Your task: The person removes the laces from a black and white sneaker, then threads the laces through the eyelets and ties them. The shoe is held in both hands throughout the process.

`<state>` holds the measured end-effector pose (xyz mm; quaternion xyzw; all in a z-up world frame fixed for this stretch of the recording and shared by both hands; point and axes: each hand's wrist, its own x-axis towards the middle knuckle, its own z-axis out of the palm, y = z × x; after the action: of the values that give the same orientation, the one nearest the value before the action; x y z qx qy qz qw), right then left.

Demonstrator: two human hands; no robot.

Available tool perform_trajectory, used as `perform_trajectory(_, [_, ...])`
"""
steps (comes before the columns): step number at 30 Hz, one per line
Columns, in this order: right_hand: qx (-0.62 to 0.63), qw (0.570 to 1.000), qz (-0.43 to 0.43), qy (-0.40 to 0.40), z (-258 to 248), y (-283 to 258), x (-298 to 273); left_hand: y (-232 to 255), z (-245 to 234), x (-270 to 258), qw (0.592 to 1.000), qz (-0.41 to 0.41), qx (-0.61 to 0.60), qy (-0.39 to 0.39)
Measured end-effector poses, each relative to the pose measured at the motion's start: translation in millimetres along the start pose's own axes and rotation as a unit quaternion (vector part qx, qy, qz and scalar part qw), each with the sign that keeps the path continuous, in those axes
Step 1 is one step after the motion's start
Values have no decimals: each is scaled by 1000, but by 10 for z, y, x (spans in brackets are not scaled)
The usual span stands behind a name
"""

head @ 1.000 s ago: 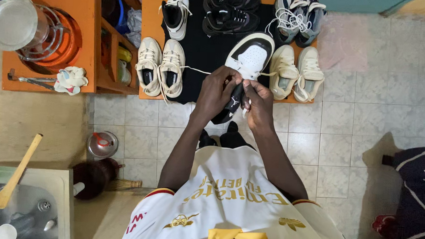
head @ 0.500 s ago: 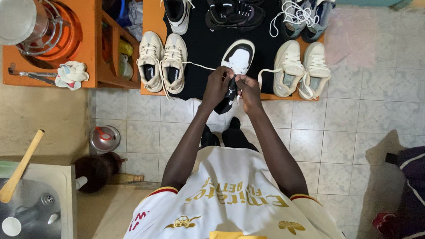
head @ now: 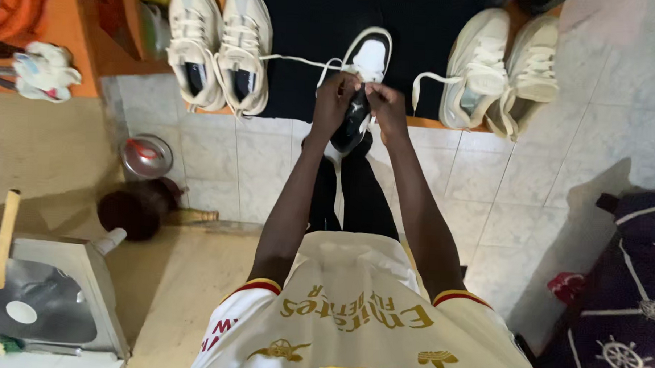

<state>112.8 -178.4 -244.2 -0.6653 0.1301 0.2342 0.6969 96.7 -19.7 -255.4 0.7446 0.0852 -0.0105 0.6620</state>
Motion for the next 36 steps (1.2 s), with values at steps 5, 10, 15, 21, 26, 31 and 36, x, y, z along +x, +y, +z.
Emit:
perform_trajectory(5, [-45,999,8,30,-96,-11,188,-38,12,270,994,-8,101,30])
perform_trajectory(10, [-85,995,17,39,-224,40,318,32,57,350,993,-41,94,60])
perform_trajectory(15, [-186,978,-94,-13,-226,55,375,106,-28,209,984,-115,109,78])
perform_trajectory(21, [-297,952,-65,22,-143,22,335,80,87,62,979,-51,182,71])
perform_trajectory(26, [-293,951,-95,18,-158,81,380,79,113,107,981,-93,162,54])
perform_trajectory(31, [-233,971,-52,29,-142,209,446,96,111,154,979,-89,174,53])
perform_trajectory(36, [-185,982,-10,25,-122,165,444,66,105,170,973,-116,194,49])
